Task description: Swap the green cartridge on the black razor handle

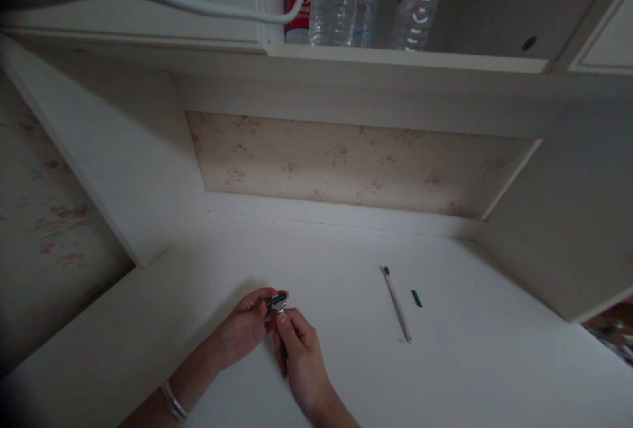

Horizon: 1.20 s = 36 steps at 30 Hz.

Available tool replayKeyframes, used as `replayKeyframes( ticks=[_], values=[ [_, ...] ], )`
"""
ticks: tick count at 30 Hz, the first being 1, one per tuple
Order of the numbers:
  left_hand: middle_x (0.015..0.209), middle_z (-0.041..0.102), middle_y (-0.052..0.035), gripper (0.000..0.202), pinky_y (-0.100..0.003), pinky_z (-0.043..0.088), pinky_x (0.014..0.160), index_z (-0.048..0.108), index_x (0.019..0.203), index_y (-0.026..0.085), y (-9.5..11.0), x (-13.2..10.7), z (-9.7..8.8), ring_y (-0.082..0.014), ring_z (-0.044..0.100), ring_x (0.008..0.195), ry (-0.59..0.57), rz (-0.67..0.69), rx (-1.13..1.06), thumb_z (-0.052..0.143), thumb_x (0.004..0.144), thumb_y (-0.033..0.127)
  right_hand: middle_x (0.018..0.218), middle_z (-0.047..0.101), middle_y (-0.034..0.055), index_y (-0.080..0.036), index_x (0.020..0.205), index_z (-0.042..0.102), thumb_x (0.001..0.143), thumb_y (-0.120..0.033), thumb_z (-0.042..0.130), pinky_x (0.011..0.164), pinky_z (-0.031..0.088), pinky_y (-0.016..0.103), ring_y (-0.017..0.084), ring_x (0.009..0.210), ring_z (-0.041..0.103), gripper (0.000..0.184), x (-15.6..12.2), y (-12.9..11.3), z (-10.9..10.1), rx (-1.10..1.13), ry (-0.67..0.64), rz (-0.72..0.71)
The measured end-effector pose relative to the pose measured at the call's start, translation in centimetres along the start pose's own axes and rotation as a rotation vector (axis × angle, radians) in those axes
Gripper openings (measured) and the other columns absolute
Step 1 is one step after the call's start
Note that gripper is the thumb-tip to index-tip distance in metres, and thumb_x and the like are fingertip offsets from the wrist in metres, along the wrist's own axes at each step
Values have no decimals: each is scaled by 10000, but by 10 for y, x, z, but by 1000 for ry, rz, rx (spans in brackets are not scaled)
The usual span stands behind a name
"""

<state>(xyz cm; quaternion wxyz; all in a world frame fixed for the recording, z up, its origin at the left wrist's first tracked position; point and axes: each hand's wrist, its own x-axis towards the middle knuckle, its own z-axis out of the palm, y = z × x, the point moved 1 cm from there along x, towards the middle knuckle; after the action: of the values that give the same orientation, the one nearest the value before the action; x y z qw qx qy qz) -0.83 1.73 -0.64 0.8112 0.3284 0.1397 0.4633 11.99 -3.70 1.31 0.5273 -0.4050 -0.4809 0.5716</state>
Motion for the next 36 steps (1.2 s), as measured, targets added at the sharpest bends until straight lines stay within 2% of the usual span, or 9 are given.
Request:
replayKeyframes(
  ticks=[22,30,36],
  values=[
    [1142,654,-75,250,-302,414,835,705,987,185,2,0,-1,-164,595,913,-22,7,42,721,737,185,503,345,-80,-167,748,533,818,-575,540,356,133,187,43,382,232,413,1,-2,0,66,-8,107],
    [1147,651,-75,258,-289,416,812,703,997,184,1,1,-2,-144,596,860,-45,20,33,715,740,164,517,332,-73,-164,725,537,843,-549,525,383,161,194,50,412,254,403,2,-2,-3,3,1,53],
    [1053,692,-71,362,-251,406,798,695,1021,179,3,2,-2,-137,592,871,-11,20,79,780,670,198,547,333,-63,-161,732,537,866,-507,521,410,165,202,61,461,260,371,1,2,-6,-31,-3,35]
  ],
)
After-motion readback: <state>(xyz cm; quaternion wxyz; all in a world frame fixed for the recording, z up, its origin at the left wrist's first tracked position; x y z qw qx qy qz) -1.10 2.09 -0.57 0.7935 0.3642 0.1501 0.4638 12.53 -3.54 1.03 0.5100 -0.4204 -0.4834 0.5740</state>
